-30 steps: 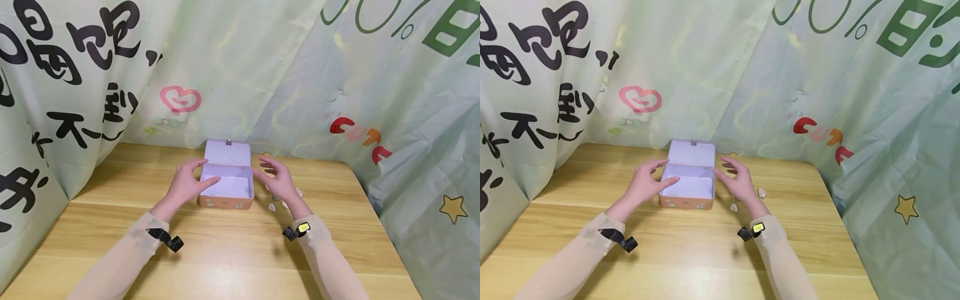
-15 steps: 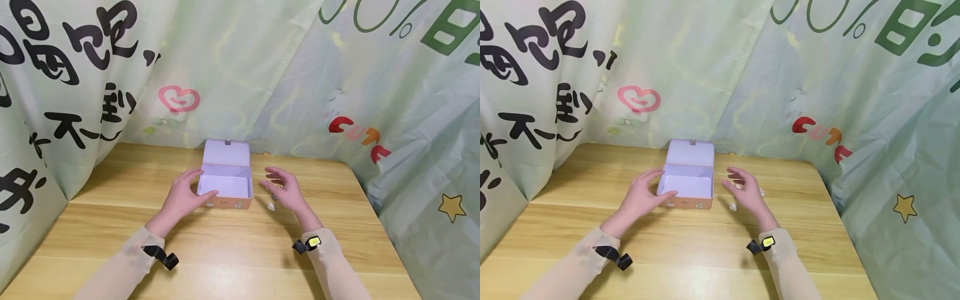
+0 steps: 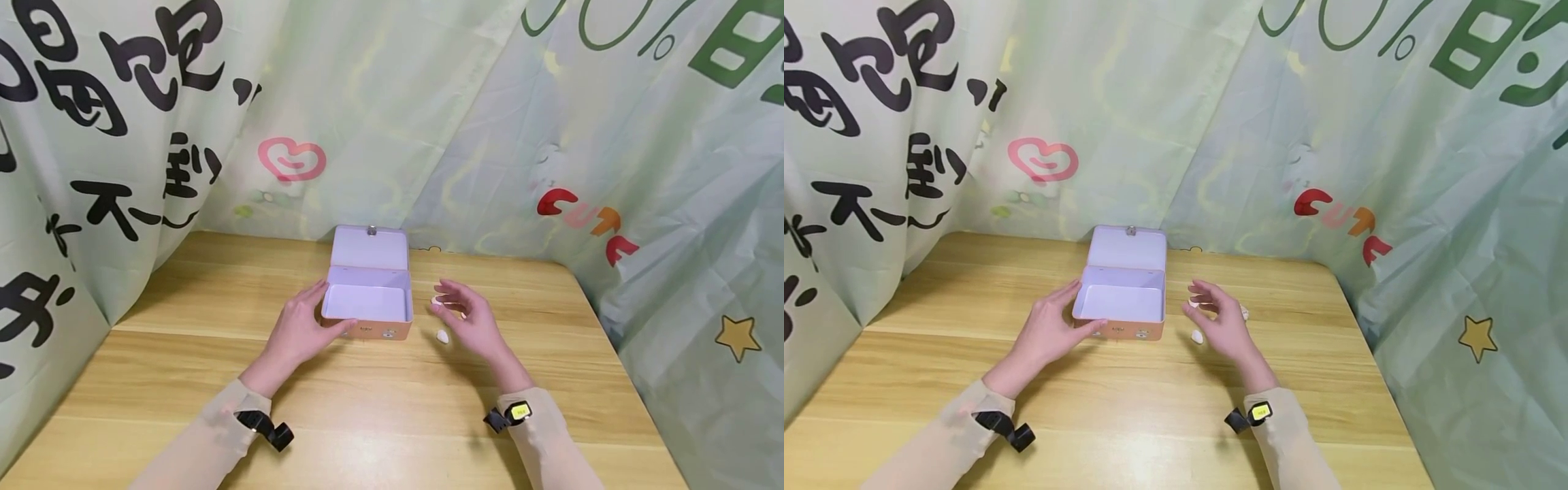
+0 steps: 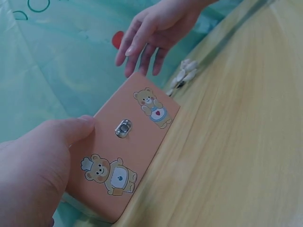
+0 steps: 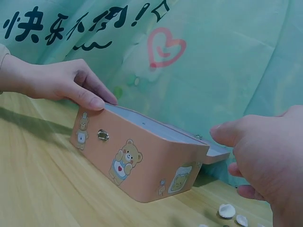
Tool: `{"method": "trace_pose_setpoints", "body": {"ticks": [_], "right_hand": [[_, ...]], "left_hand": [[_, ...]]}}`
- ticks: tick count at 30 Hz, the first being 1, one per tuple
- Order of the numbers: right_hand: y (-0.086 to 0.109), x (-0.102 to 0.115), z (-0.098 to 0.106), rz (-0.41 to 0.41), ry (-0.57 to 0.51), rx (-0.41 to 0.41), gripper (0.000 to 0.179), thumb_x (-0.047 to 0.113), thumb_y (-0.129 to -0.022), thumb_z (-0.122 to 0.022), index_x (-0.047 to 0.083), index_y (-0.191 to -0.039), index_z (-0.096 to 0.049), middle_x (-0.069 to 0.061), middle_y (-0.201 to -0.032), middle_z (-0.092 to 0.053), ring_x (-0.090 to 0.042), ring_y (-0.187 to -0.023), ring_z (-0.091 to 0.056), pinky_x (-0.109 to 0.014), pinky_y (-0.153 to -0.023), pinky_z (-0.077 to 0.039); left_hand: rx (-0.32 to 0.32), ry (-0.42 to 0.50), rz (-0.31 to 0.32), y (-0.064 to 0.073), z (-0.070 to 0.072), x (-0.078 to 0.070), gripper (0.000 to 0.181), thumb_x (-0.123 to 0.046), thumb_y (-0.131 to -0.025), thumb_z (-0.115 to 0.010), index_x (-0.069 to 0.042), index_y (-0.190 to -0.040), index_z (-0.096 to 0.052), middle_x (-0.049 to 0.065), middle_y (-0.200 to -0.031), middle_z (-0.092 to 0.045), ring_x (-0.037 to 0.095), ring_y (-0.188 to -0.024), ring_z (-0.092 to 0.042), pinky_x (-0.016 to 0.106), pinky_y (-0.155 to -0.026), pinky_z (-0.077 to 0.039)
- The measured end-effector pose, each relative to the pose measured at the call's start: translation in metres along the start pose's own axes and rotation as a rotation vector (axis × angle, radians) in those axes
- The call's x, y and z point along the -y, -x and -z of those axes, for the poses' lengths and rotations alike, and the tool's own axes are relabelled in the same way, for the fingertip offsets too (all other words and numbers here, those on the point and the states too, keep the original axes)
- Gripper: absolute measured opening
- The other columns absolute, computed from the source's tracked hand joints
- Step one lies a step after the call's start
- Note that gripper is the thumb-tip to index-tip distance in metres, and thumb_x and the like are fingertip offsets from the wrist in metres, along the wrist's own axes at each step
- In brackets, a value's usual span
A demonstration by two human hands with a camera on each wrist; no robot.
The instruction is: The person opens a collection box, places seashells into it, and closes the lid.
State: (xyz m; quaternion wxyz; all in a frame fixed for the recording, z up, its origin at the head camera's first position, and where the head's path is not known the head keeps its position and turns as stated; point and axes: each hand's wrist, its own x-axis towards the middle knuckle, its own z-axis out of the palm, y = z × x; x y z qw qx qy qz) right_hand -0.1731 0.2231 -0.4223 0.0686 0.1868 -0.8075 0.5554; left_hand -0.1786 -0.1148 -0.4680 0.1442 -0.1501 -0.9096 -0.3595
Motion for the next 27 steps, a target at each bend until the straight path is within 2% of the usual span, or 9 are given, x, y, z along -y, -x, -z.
{"method": "trace_pose_setpoints", "body": {"ticks": [2,6,11,18,27], "right_hand": [[0.002,0.003,0.000,-0.004,-0.002,0.006,0.050,-0.008,-0.096,-0.073,-0.019,-0.140,-0.053,-0.038,-0.131,-0.063,-0.058,-0.116,-0.061,-0.071,-0.102,-0.044],[0.004,-0.016,0.002,-0.013,-0.002,0.001,0.051,-0.007,-0.096,-0.074,-0.017,-0.141,-0.054,-0.037,-0.132,-0.062,-0.058,-0.116,-0.061,-0.071,-0.102,-0.045],[0.008,-0.039,0.004,-0.016,0.031,-0.011,0.049,-0.003,-0.096,-0.075,-0.012,-0.141,-0.057,-0.031,-0.134,-0.064,-0.051,-0.118,-0.063,-0.068,-0.102,-0.046],[0.016,-0.042,0.011,-0.045,0.058,0.005,0.043,0.004,-0.096,-0.079,-0.003,-0.136,-0.065,-0.025,-0.136,-0.066,-0.043,-0.120,-0.065,-0.061,-0.105,-0.048],[0.023,-0.050,0.016,-0.018,0.127,0.030,0.044,0.000,-0.092,-0.082,-0.007,-0.133,-0.067,-0.026,-0.127,-0.069,-0.045,-0.112,-0.068,-0.059,-0.099,-0.053]], "left_hand": [[0.002,-0.008,0.014,0.001,-0.001,0.000,0.097,-0.061,-0.082,-0.087,0.004,-0.149,-0.057,0.027,-0.151,-0.053,0.047,-0.137,-0.053,0.058,-0.110,-0.044],[-0.001,-0.017,0.036,0.001,-0.002,-0.002,0.100,-0.061,-0.082,-0.086,0.006,-0.149,-0.055,0.027,-0.151,-0.053,0.047,-0.137,-0.053,0.057,-0.110,-0.045],[0.006,-0.019,0.071,0.001,-0.001,-0.005,0.101,-0.061,-0.082,-0.087,0.005,-0.151,-0.053,0.027,-0.152,-0.053,0.048,-0.137,-0.052,0.059,-0.110,-0.044],[0.018,-0.016,0.090,0.001,0.000,-0.005,0.103,-0.061,-0.082,-0.087,0.007,-0.151,-0.053,0.028,-0.151,-0.053,0.047,-0.137,-0.052,0.059,-0.109,-0.045],[0.007,-0.022,0.068,-0.001,0.002,-0.005,0.101,-0.060,-0.080,-0.089,0.008,-0.147,-0.056,0.031,-0.144,-0.057,0.048,-0.132,-0.056,0.058,-0.105,-0.049]]}}
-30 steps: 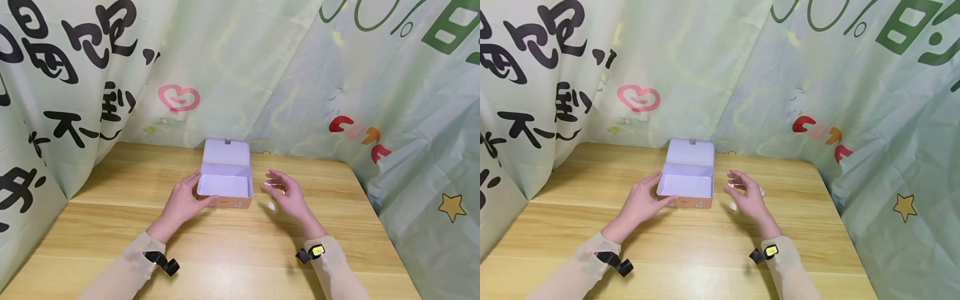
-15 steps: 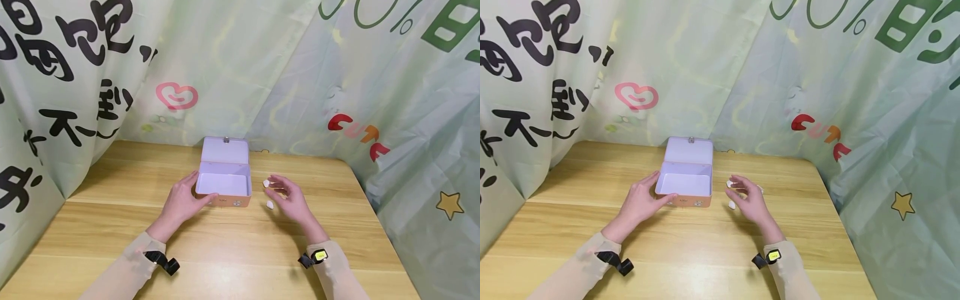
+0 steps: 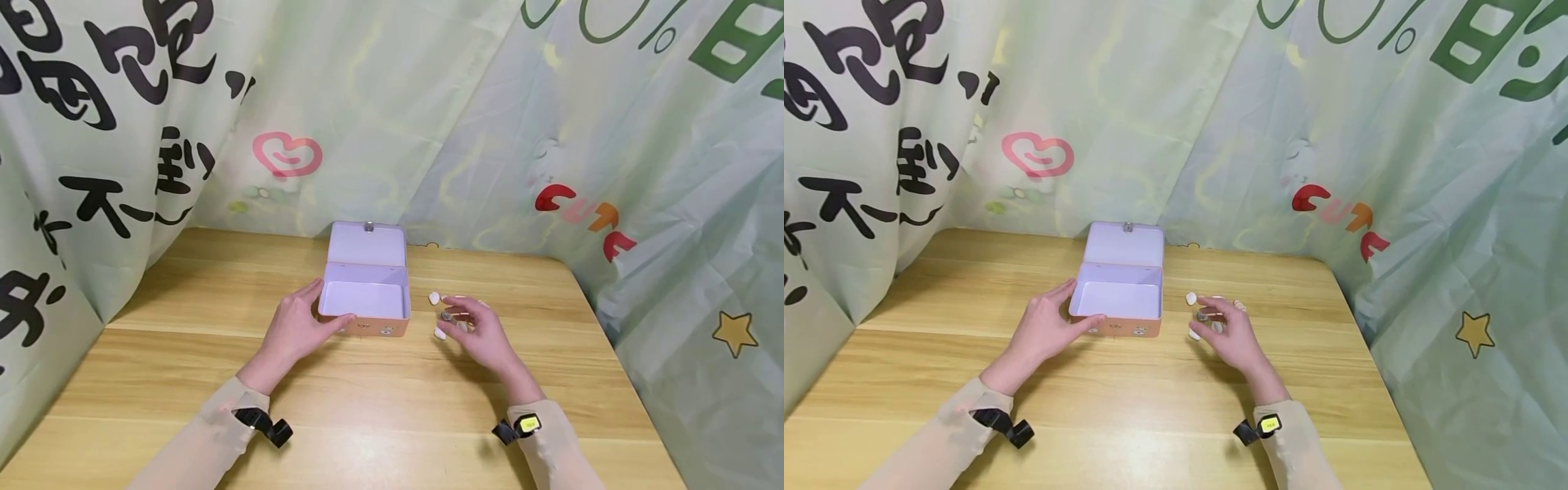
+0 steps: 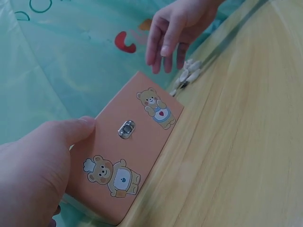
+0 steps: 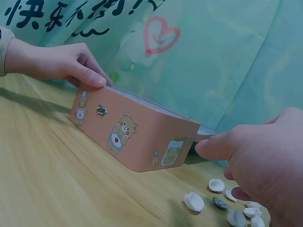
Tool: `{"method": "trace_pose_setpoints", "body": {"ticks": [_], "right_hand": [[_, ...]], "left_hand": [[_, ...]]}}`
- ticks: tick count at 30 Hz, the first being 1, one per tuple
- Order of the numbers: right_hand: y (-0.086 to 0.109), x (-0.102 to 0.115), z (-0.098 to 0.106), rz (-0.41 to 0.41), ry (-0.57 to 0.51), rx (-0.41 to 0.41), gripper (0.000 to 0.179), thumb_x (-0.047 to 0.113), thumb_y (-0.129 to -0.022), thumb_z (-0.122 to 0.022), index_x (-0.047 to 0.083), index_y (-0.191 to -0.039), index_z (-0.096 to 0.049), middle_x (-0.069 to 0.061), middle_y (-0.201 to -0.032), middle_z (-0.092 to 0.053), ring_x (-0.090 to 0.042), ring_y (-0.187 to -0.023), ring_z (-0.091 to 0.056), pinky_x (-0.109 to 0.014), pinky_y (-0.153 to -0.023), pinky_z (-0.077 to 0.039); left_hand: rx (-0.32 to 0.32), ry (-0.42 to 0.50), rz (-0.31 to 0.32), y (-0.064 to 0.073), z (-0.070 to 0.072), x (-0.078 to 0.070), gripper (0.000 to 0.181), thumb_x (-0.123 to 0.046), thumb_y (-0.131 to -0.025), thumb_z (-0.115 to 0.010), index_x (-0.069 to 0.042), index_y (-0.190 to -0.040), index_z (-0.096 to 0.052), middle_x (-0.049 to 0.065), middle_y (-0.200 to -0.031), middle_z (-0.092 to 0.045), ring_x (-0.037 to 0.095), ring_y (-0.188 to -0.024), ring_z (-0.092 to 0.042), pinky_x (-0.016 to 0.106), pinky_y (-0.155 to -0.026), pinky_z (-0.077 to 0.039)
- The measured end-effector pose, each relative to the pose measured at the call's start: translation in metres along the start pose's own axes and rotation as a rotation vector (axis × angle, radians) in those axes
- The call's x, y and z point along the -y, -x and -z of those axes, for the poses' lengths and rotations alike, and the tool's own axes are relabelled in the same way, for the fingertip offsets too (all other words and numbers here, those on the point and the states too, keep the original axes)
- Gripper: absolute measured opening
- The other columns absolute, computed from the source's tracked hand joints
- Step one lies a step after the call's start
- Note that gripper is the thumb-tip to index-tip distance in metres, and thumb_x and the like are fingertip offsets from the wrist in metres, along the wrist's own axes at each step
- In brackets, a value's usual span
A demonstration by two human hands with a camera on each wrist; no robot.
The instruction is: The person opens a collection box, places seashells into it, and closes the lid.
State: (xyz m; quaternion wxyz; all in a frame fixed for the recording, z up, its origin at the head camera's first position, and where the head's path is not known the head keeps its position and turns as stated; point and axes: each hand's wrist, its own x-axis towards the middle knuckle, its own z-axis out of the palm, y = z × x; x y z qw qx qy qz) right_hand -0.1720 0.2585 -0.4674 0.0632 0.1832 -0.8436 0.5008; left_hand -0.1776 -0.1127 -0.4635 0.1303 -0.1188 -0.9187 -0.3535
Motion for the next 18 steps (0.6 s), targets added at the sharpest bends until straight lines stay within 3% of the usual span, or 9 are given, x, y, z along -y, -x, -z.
{"method": "trace_pose_setpoints", "body": {"ticks": [10,18], "right_hand": [[0.010,-0.007,-0.003,-0.015,0.063,0.036,0.044,0.005,-0.089,-0.087,-0.003,-0.129,-0.070,-0.018,-0.118,-0.073,-0.035,-0.106,-0.071,-0.055,-0.095,-0.056],[0.015,-0.013,-0.007,0.032,0.160,0.052,0.044,0.006,-0.088,-0.087,-0.002,-0.128,-0.071,-0.013,-0.115,-0.074,-0.027,-0.100,-0.071,-0.049,-0.091,-0.058]], "left_hand": [[0.003,0.007,0.013,0.000,0.000,0.000,0.101,-0.060,-0.080,-0.089,0.010,-0.145,-0.057,0.030,-0.144,-0.057,0.047,-0.132,-0.057,0.058,-0.106,-0.049],[-0.004,0.010,0.011,0.000,-0.001,-0.001,0.103,-0.060,-0.079,-0.089,0.010,-0.146,-0.057,0.030,-0.144,-0.057,0.046,-0.132,-0.057,0.057,-0.105,-0.050]]}}
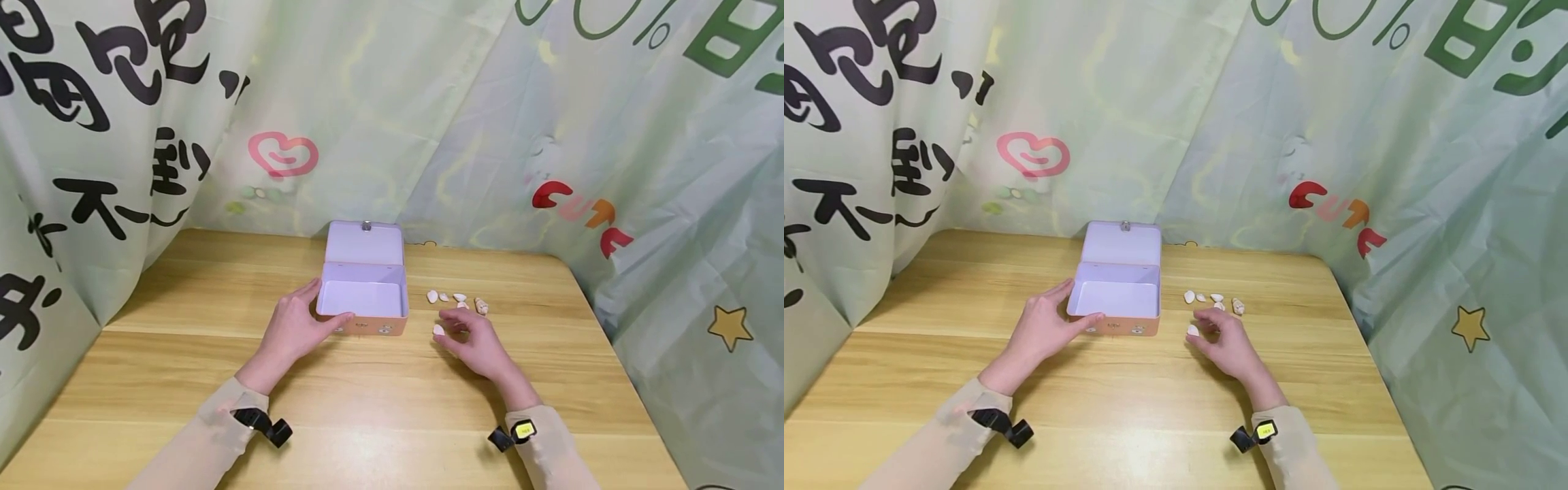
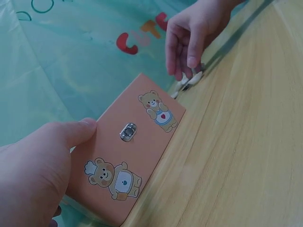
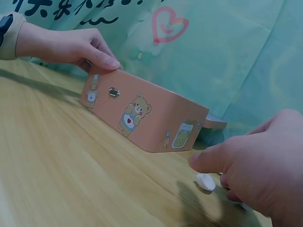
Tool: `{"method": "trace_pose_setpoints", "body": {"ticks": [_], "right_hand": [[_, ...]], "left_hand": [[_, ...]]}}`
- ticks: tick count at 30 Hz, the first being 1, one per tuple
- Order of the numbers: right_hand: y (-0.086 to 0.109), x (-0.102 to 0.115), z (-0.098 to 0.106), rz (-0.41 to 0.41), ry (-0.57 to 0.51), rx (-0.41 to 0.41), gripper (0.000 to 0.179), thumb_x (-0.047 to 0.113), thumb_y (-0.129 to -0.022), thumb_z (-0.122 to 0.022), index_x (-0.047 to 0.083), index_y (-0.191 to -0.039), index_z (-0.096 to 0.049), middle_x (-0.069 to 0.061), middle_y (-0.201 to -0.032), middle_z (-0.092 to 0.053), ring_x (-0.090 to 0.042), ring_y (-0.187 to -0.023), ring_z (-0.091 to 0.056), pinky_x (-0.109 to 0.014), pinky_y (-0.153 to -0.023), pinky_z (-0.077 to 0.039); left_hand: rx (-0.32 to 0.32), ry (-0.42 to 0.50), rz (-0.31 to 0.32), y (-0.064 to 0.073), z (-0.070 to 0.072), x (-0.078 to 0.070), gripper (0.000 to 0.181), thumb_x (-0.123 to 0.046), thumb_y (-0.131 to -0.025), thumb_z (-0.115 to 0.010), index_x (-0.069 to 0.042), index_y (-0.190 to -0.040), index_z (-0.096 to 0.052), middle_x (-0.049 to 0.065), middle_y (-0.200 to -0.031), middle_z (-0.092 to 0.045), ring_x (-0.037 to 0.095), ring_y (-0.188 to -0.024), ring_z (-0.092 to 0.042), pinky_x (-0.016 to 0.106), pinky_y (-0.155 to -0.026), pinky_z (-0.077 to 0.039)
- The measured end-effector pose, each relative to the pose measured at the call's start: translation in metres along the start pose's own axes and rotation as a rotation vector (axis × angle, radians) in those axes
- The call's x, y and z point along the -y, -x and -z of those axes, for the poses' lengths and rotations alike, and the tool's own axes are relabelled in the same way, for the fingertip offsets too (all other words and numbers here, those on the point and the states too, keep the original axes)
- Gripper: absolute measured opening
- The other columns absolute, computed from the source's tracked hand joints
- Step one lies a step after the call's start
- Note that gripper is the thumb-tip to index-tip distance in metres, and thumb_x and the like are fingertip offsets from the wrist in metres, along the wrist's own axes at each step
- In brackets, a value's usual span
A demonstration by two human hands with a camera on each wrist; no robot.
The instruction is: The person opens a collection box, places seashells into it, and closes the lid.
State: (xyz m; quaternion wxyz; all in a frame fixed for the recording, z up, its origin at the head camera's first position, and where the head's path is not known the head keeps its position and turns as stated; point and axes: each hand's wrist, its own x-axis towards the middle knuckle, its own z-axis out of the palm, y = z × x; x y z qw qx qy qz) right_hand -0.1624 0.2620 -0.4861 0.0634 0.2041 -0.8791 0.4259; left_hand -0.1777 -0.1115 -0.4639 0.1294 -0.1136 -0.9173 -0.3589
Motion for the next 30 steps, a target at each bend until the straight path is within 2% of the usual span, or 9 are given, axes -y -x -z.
{"method": "trace_pose_setpoints", "body": {"ticks": [7,13,18,24,30], "right_hand": [[0.001,-0.003,0.000,0.054,0.149,0.025,0.043,0.009,-0.087,-0.089,-0.003,-0.125,-0.072,-0.011,-0.116,-0.074,-0.025,-0.100,-0.070,-0.047,-0.088,-0.059],[-0.002,0.004,0.001,0.040,0.243,0.088,0.037,0.016,-0.091,-0.087,-0.001,-0.121,-0.075,-0.007,-0.111,-0.071,-0.023,-0.100,-0.067,-0.046,-0.089,-0.057],[-0.004,0.007,0.001,-0.001,0.256,0.141,0.032,0.015,-0.094,-0.083,-0.001,-0.120,-0.075,-0.001,-0.102,-0.066,-0.018,-0.092,-0.062,-0.040,-0.083,-0.055],[-0.005,0.005,0.000,-0.028,0.225,0.160,0.027,0.012,-0.096,-0.081,-0.002,-0.118,-0.075,0.000,-0.098,-0.062,-0.014,-0.087,-0.060,-0.034,-0.079,-0.055],[-0.005,0.001,-0.001,-0.026,0.183,0.166,0.021,0.008,-0.097,-0.079,-0.001,-0.115,-0.075,-0.001,-0.097,-0.061,-0.015,-0.087,-0.060,-0.032,-0.078,-0.055]], "left_hand": [[0.004,-0.003,0.008,0.000,-0.001,0.001,0.102,-0.062,-0.080,-0.088,0.009,-0.146,-0.057,0.029,-0.145,-0.057,0.045,-0.133,-0.057,0.057,-0.105,-0.049],[-0.006,-0.002,-0.009,-0.001,-0.002,0.001,0.101,-0.060,-0.080,-0.089,0.011,-0.145,-0.057,0.030,-0.143,-0.058,0.046,-0.132,-0.057,0.057,-0.105,-0.050],[-0.009,-0.009,-0.018,-0.001,-0.002,0.002,0.101,-0.060,-0.080,-0.089,0.011,-0.144,-0.057,0.031,-0.143,-0.058,0.046,-0.132,-0.057,0.056,-0.104,-0.050],[-0.008,-0.006,-0.022,-0.001,-0.001,0.002,0.102,-0.061,-0.080,-0.088,0.011,-0.144,-0.057,0.030,-0.143,-0.058,0.046,-0.132,-0.057,0.056,-0.105,-0.050],[-0.009,0.000,-0.021,-0.001,-0.002,0.003,0.102,-0.061,-0.080,-0.088,0.011,-0.145,-0.057,0.030,-0.143,-0.058,0.045,-0.132,-0.057,0.056,-0.105,-0.050]]}}
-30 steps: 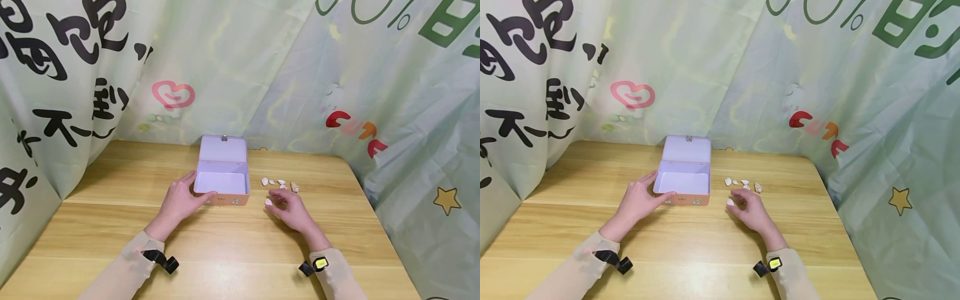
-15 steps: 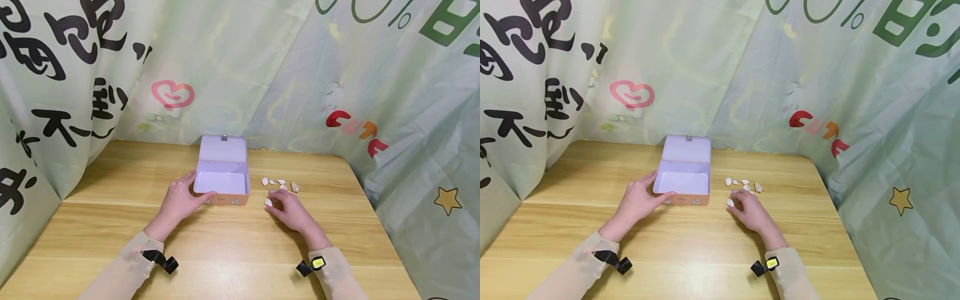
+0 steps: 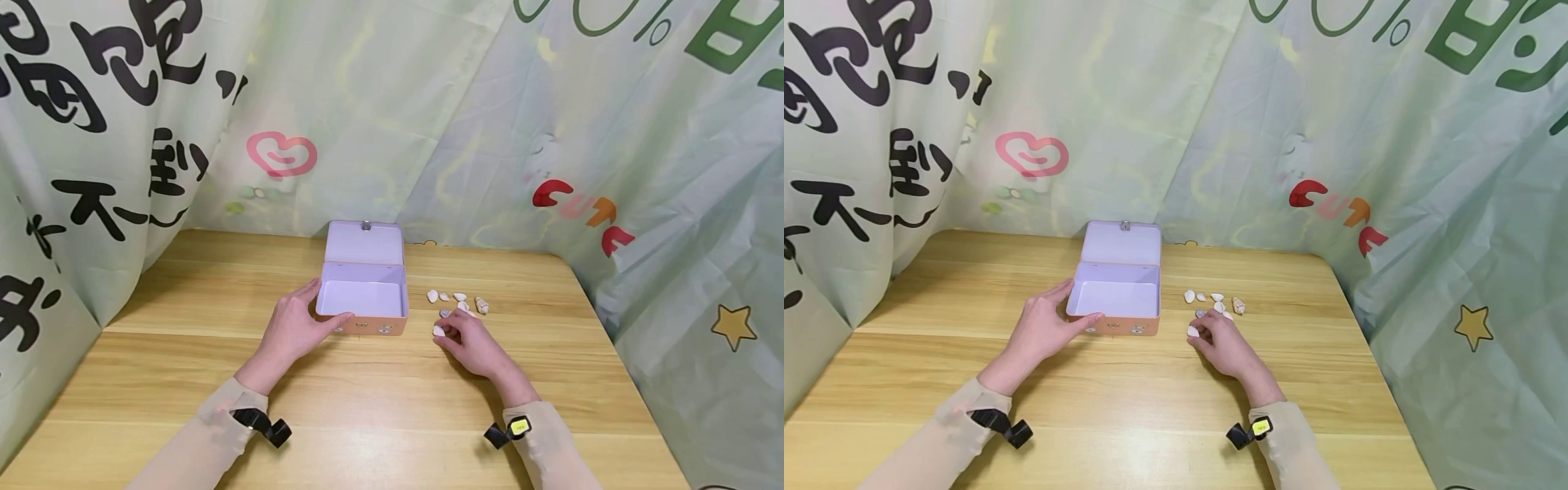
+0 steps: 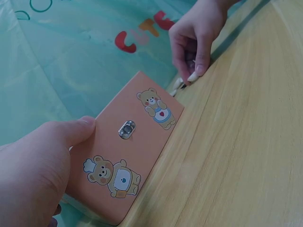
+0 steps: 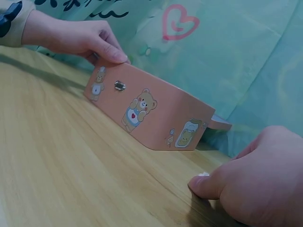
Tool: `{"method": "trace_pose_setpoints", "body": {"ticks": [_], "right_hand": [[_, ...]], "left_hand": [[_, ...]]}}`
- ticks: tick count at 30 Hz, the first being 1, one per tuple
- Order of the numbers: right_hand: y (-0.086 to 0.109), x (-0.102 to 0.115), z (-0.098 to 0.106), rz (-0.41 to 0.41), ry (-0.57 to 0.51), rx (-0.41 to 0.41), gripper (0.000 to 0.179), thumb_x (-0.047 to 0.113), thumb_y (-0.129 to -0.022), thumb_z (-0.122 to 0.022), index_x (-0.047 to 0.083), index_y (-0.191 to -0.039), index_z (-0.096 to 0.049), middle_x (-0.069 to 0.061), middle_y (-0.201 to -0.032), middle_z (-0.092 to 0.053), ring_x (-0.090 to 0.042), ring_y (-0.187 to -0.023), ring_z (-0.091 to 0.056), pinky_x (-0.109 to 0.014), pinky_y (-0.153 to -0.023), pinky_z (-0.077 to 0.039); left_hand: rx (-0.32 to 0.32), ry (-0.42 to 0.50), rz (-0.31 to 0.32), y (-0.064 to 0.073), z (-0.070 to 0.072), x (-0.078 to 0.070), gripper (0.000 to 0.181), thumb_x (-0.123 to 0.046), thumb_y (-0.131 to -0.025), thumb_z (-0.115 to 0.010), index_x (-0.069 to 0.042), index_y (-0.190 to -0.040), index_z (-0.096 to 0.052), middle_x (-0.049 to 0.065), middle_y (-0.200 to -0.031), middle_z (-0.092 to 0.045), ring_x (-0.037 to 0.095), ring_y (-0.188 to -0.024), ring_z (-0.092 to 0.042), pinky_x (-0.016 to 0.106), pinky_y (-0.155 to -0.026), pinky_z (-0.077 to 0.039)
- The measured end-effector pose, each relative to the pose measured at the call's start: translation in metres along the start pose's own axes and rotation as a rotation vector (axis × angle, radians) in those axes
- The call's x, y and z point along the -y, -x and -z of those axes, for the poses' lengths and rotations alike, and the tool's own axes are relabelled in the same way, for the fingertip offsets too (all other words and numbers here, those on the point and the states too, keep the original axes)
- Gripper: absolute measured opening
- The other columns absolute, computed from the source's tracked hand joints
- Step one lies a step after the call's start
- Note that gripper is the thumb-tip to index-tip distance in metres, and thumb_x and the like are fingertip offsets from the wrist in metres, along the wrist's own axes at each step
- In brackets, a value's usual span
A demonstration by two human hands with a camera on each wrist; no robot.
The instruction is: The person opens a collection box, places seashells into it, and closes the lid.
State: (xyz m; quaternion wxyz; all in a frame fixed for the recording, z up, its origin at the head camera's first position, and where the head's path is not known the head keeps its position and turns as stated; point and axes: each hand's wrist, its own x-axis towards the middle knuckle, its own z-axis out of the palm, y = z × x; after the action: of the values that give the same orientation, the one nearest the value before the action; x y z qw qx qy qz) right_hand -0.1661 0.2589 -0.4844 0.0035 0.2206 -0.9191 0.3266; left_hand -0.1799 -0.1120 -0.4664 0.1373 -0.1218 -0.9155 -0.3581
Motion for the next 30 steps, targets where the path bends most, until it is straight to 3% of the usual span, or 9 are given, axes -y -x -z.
{"method": "trace_pose_setpoints", "body": {"ticks": [5,13,25,30], "right_hand": [[0.001,-0.002,0.000,0.012,-0.038,-0.033,0.023,0.009,-0.094,-0.082,0.001,-0.114,-0.074,0.001,-0.095,-0.063,-0.016,-0.086,-0.059,-0.032,-0.077,-0.053],[-0.001,-0.001,0.004,-0.034,-0.174,-0.065,0.023,0.009,-0.094,-0.083,0.004,-0.114,-0.074,0.003,-0.086,-0.066,-0.015,-0.075,-0.060,-0.028,-0.066,-0.052],[-0.016,0.007,0.021,-0.048,-0.319,-0.092,0.023,0.007,-0.093,-0.083,0.000,-0.114,-0.076,-0.007,-0.082,-0.068,-0.024,-0.072,-0.063,-0.028,-0.063,-0.054],[-0.024,0.017,0.028,-0.042,-0.341,-0.117,0.025,0.006,-0.094,-0.082,-0.003,-0.116,-0.076,-0.008,-0.086,-0.068,-0.023,-0.076,-0.062,-0.028,-0.068,-0.054]], "left_hand": [[0.006,0.001,0.004,0.000,0.000,0.000,0.101,-0.060,-0.080,-0.089,0.011,-0.144,-0.057,0.030,-0.143,-0.057,0.046,-0.132,-0.057,0.056,-0.104,-0.050],[0.004,-0.005,0.002,0.000,0.000,0.000,0.100,-0.058,-0.080,-0.090,0.012,-0.144,-0.057,0.031,-0.143,-0.058,0.046,-0.131,-0.057,0.056,-0.103,-0.050],[-0.001,0.003,-0.001,0.000,0.001,0.001,0.101,-0.060,-0.078,-0.090,0.012,-0.143,-0.059,0.031,-0.141,-0.059,0.046,-0.130,-0.058,0.057,-0.102,-0.052],[0.003,-0.005,-0.015,0.000,0.001,0.003,0.102,-0.063,-0.079,-0.088,0.011,-0.143,-0.060,0.031,-0.141,-0.059,0.046,-0.130,-0.059,0.057,-0.101,-0.052]]}}
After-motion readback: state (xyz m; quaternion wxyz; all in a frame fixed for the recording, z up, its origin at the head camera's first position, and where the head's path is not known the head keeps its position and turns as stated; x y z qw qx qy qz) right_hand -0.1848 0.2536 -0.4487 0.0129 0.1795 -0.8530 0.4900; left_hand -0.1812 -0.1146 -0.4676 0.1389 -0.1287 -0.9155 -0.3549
